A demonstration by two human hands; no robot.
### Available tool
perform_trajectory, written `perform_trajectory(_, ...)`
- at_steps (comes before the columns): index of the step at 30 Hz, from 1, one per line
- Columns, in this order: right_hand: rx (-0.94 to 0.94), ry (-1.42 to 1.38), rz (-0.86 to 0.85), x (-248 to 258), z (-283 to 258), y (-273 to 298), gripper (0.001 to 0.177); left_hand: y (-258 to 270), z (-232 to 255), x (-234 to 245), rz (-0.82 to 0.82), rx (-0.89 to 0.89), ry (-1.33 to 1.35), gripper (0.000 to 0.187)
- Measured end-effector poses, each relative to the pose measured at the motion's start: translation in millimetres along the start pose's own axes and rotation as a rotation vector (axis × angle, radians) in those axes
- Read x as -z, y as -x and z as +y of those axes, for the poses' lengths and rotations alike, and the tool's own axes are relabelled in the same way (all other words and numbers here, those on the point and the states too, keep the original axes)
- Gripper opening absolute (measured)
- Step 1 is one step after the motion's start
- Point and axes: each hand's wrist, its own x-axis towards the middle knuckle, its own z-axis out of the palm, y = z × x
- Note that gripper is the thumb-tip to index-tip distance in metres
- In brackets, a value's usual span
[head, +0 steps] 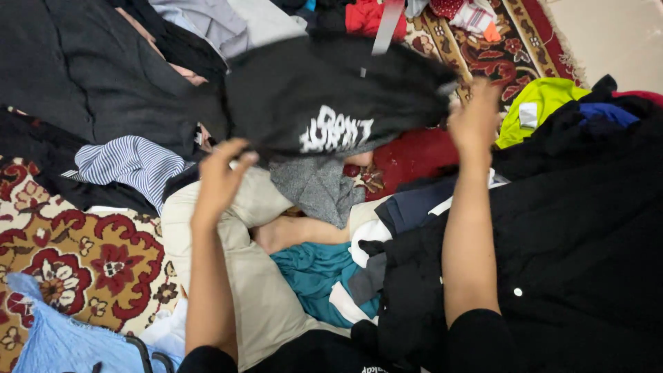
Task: Picking up clothing items from a pile on the floor and placing them onto hangers
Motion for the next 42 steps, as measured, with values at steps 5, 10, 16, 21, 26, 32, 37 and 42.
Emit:
perform_trajectory(5,0.018,0.18,-0.671,-40,-66,32,0.023,27,-87,-49,-0.179,0.247,-0.088,0.032)
perform_trajectory(10,0.263,0.254,-1.17,-75,-131,80,0.06,30,-55,-36,-0.192,0.255,0.017,0.025)
perform_trajectory(16,0.196,0.335,-1.117,-82,-116,73,0.071,36,38,1,-0.095,0.103,0.182,0.019)
perform_trajectory(21,0.072,0.53,-0.998,-92,-61,41,0.069,58,35,22,-0.442,0.544,-0.041,0.049)
perform_trajectory(26,-0.017,0.455,-0.928,-104,-47,36,0.075,54,15,-3,-0.609,0.77,-0.434,0.057)
perform_trajectory(32,-0.033,0.12,-0.743,-123,-47,31,0.075,25,-25,-37,-0.016,0.298,-0.343,0.029)
perform_trajectory(37,-0.083,-0.125,-0.73,-239,50,12,0.072,19,-57,-55,-0.01,0.274,-0.464,0.046)
perform_trajectory(42,0.013,0.069,-0.693,-130,-26,15,0.031,34,-28,-41,0.309,0.059,-0.185,0.014)
